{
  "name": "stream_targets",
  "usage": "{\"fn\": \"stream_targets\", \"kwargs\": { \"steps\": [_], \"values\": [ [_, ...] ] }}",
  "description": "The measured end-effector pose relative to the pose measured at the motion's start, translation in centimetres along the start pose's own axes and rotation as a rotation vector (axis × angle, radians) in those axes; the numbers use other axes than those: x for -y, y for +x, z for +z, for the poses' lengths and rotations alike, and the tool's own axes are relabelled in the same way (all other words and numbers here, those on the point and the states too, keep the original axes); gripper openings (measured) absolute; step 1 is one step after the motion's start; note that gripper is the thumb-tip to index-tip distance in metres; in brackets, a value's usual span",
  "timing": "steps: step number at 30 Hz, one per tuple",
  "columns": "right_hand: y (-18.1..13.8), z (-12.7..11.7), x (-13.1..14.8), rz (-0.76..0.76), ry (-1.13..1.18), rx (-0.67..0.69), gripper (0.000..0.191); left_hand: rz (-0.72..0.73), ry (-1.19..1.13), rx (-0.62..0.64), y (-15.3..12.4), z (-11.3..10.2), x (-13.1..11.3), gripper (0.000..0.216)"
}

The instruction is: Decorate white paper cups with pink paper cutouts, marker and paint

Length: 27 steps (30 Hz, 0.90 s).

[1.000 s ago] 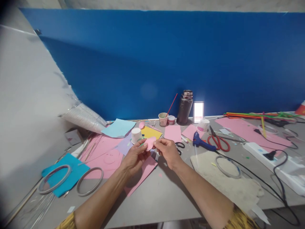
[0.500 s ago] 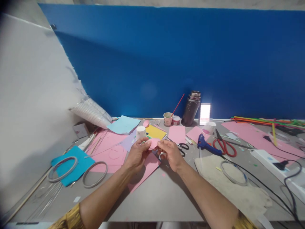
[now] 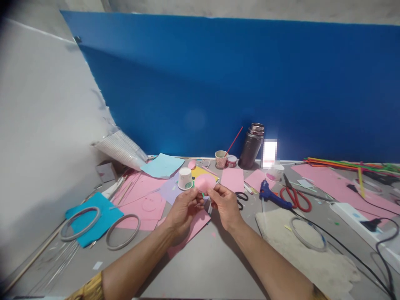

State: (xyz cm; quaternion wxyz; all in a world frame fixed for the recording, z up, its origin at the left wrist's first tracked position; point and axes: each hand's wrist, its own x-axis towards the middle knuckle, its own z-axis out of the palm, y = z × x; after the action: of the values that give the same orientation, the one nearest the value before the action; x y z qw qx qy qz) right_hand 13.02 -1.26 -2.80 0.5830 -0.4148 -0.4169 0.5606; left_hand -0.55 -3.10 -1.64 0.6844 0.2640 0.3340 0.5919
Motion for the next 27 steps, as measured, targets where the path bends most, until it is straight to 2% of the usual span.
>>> {"fn": "stream_targets", "kwargs": {
  "steps": [5, 11, 18, 27],
  "values": [
    [-0.2, 0.2, -0.6, -0.016, -0.063, 0.023, 0.037, 0.039, 0.027, 0.005, 0.3, -0.2, 0.1, 0.037],
    [-0.3, 0.2, -0.1, -0.026, -0.106, 0.048, 0.039, 0.022, 0.035, 0.035, 0.7, -0.6, 0.0, 0.034],
    [-0.4, -0.1, 0.2, -0.034, -0.139, 0.071, 0.039, -0.011, 0.006, 0.021, 0.7, -0.7, 0.1, 0.041],
    [0.1, -0.3, 0.6, 0.017, -0.048, 0.036, 0.041, -0.077, -0.028, 0.019, 0.6, -0.8, 0.0, 0.039]
  ]
}}
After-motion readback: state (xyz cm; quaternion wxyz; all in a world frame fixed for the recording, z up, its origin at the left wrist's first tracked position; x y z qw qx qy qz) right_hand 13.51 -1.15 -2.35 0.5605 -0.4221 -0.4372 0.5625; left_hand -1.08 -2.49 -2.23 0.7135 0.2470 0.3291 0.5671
